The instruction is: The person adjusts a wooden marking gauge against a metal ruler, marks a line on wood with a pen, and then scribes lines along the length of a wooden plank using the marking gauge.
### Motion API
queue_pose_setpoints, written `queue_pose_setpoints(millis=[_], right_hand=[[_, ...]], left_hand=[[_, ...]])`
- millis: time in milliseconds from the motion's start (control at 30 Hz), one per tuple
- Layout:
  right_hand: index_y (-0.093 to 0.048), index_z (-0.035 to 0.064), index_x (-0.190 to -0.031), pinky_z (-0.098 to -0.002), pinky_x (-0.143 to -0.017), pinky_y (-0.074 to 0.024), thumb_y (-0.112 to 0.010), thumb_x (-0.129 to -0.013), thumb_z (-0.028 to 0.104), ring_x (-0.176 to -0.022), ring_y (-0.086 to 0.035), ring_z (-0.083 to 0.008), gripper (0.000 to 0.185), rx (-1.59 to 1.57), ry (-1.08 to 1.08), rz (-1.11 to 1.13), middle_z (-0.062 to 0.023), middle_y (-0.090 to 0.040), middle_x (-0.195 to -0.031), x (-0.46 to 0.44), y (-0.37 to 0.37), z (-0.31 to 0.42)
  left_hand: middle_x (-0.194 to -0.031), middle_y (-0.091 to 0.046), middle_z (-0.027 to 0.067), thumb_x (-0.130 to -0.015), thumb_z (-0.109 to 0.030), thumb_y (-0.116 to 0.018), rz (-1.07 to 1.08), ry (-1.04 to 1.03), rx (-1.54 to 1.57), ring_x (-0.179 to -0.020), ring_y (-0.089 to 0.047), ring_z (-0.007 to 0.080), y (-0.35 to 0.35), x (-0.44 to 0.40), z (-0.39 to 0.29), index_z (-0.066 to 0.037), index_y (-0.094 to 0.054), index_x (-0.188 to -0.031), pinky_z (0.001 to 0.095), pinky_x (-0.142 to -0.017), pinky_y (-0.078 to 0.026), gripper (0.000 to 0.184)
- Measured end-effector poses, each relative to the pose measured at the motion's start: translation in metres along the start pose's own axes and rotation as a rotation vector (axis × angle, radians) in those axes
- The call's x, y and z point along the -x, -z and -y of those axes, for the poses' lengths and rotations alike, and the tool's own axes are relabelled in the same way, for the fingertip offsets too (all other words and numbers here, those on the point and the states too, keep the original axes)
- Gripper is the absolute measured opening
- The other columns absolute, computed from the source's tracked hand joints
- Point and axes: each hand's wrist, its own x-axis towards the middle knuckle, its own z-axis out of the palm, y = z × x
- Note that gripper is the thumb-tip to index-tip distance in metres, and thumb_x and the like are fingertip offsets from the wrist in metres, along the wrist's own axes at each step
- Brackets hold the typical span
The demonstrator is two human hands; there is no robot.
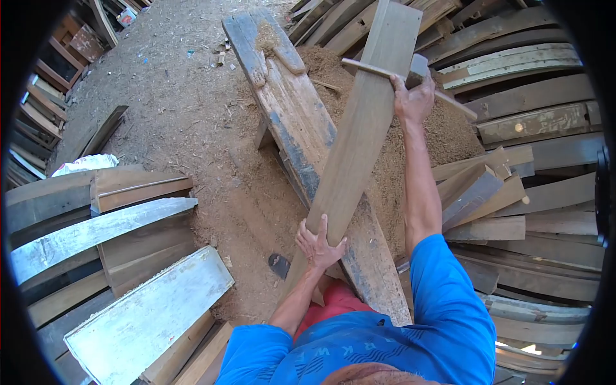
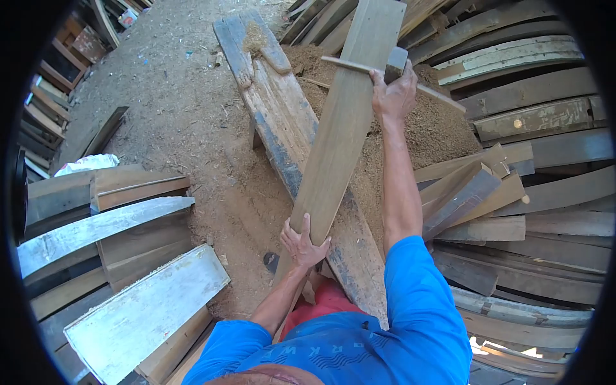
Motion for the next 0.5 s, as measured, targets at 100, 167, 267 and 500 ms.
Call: queue_pose_setpoints(millis=[100, 167, 267, 500], right_hand=[[-0.047, -0.0074, -0.147, -0.0504, -0.103, -0.05, -0.087, -0.078, 0.035, -0.124, -0.059, -0.0435, 0.089, -0.025, 0.003, 0.026, -0.0277, -0.058, -0.135, 0.029, 0.008, -0.002], [-0.047, -0.0078, -0.147, -0.0503, -0.104, -0.0498, -0.086, -0.079, 0.034, -0.124, -0.059, -0.0438, 0.089, -0.02, -0.011, 0.026, -0.0281, -0.058, -0.135, 0.044, 0.017, 0.005], [-0.046, -0.0087, -0.147, -0.0494, -0.106, -0.0489, -0.087, -0.079, 0.03, -0.124, -0.059, -0.0445, 0.089, -0.03, -0.001, 0.011, -0.0287, -0.058, -0.135, 0.061, 0.019, 0.006], [-0.048, -0.0088, -0.146, -0.0483, -0.107, -0.0481, -0.088, -0.078, 0.023, -0.125, -0.061, -0.044, 0.085, -0.118, 0.107, -0.176, -0.0287, -0.061, -0.134, 0.026, -0.017, -0.008]], left_hand=[[-0.148, -0.029, 0.0394, -0.066, -0.049, -0.09, 0.087, 0.061, -0.045, -0.128, -0.037, 0.055, 0.002, 0.026, 0.012, -0.027, -0.029, -0.164, 0.0668, -0.105, -0.031, 0.118], [-0.15, -0.026, 0.0407, -0.067, -0.049, -0.089, 0.15, 0.05, -0.009, -0.13, -0.035, 0.0557, 0.016, 0.014, 0.006, -0.027, -0.029, -0.164, 0.0676, -0.106, -0.03, 0.117], [-0.154, -0.021, 0.0411, -0.067, -0.052, -0.088, 0.124, -0.04, 0.035, -0.134, -0.032, 0.0561, 0.027, -0.04, -0.027, -0.028, -0.031, -0.163, 0.0683, -0.108, -0.029, 0.114], [-0.157, -0.018, 0.041, -0.072, -0.04, -0.087, -0.041, -0.119, -0.023, -0.131, -0.033, 0.0577, -0.01, -0.062, -0.034, -0.028, -0.033, -0.163, 0.069, -0.106, -0.031, 0.106]])
